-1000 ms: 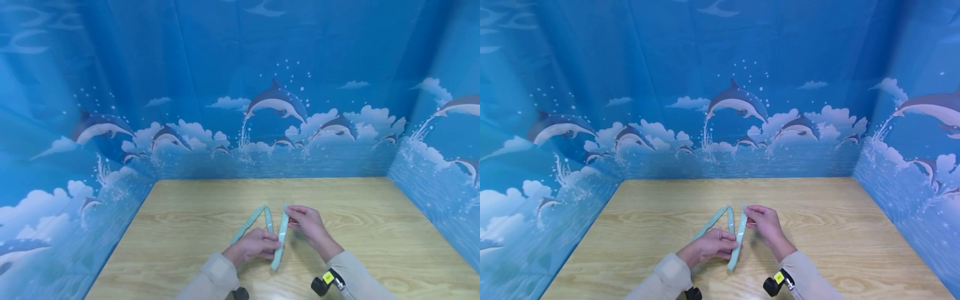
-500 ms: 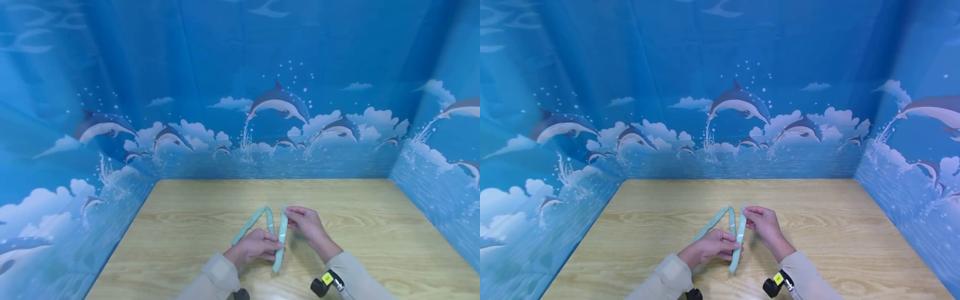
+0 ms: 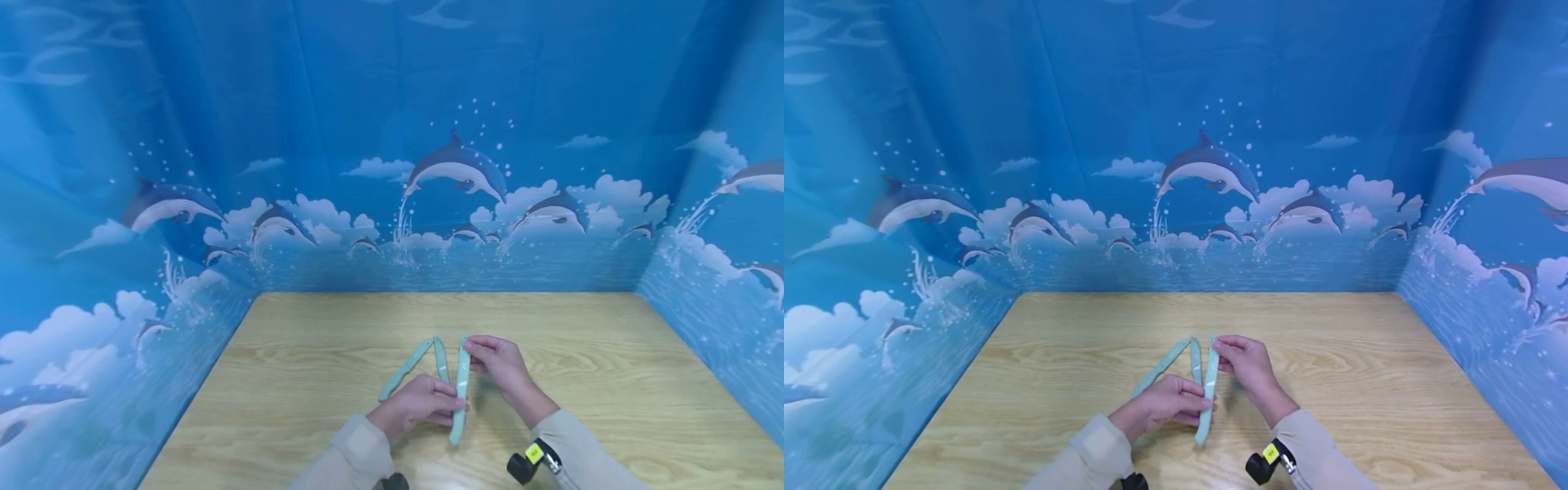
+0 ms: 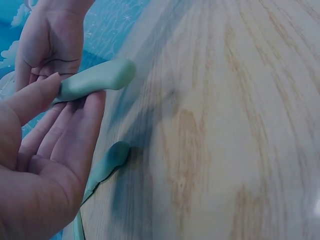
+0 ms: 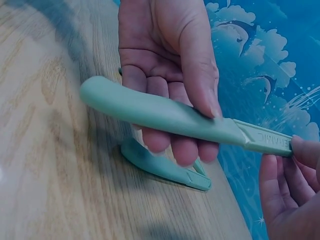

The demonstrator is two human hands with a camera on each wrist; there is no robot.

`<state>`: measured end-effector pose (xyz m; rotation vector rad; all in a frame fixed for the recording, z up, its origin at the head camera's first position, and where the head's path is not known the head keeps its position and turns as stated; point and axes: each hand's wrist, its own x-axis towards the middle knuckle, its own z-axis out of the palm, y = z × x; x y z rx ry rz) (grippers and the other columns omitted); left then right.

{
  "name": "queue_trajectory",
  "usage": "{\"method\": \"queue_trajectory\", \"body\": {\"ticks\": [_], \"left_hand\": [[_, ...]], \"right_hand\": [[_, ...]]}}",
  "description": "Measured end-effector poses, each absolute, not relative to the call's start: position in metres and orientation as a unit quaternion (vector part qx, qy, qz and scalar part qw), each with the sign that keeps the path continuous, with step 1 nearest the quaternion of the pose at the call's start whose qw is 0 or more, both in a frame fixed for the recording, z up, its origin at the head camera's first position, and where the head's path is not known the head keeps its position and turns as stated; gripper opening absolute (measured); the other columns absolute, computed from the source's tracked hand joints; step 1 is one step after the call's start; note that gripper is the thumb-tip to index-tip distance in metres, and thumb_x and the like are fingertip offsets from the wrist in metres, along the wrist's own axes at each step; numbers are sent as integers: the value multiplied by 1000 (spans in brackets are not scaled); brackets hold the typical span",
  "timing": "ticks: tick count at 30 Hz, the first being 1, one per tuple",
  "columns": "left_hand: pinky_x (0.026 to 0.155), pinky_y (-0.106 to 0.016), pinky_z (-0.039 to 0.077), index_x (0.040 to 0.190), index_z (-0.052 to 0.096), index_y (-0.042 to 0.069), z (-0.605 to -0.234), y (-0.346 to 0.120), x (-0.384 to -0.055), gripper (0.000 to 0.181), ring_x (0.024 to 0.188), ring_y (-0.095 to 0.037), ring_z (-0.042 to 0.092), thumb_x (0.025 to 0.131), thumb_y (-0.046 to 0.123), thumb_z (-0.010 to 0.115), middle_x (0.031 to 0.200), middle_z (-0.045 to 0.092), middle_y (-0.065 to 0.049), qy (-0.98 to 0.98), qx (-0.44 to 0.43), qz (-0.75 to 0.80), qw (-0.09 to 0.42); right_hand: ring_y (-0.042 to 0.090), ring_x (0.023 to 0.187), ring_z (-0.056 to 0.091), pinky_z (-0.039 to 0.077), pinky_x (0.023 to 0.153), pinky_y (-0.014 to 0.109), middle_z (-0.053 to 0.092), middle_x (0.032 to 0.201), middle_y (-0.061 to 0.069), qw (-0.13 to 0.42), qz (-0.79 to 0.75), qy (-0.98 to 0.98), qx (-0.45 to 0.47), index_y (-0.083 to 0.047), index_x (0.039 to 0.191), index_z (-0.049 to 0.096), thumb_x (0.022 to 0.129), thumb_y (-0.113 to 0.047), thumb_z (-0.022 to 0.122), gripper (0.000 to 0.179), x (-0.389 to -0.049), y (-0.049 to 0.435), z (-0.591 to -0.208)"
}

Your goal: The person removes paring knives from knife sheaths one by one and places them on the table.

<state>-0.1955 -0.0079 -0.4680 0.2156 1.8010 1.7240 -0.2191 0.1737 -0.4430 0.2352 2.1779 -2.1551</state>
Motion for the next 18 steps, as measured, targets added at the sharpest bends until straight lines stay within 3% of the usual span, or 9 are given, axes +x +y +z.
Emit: {"method": "queue_trajectory", "body": {"ticks": [11,18], "left_hand": [[75,-33,62,100,71,-1,-468,-9,-194,17,83,-21,72,88,11,71,94,74,-11,696,91,649,295],[74,-32,62,103,70,-2,-468,-8,-193,20,82,-22,72,87,11,72,93,74,-12,698,78,654,281]], "right_hand": [[13,77,66,60,74,24,70,89,4,41,-697,713,59,9,120,58,92,-17,68,40,-220,170,-443],[15,82,66,60,78,27,70,94,5,60,-685,724,47,8,123,56,92,-18,68,42,-218,170,-445]]}}
